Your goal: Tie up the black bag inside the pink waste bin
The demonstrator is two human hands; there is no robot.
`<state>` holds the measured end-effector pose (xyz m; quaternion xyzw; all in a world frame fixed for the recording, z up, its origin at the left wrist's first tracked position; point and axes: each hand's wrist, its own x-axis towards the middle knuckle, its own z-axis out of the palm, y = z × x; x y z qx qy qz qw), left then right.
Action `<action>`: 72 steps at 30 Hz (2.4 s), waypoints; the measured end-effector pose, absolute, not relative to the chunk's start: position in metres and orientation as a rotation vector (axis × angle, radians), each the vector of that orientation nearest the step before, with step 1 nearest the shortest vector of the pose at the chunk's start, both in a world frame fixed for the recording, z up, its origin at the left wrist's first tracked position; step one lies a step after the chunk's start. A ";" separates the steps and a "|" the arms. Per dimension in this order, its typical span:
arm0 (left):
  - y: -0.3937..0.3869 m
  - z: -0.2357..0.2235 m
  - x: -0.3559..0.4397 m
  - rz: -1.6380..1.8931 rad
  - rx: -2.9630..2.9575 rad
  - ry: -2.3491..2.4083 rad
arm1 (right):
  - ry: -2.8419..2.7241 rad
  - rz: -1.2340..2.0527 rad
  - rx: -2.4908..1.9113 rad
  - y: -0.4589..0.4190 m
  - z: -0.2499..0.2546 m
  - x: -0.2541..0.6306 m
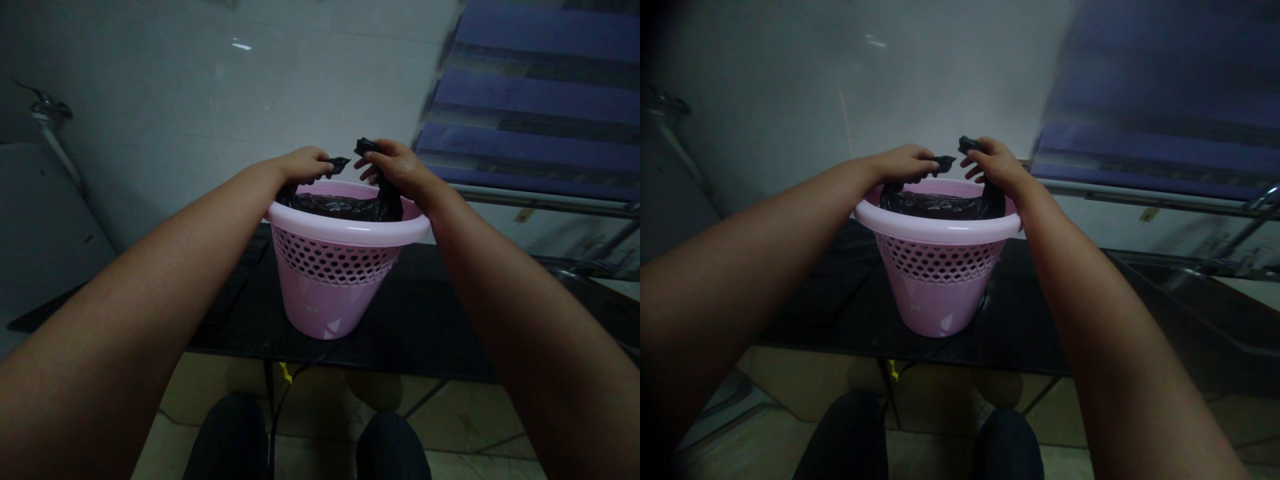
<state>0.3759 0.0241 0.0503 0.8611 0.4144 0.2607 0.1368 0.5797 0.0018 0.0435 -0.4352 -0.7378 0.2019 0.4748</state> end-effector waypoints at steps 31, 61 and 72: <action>0.027 0.050 0.379 0.854 2.405 1.274 | -1.916 0.578 -1.354 -0.008 0.044 0.575; 0.022 0.051 0.380 0.889 2.404 1.243 | -1.810 0.472 -1.228 -0.004 0.044 0.577; 0.019 0.050 0.380 0.986 2.360 1.238 | -1.795 0.454 -1.226 -0.004 0.045 0.576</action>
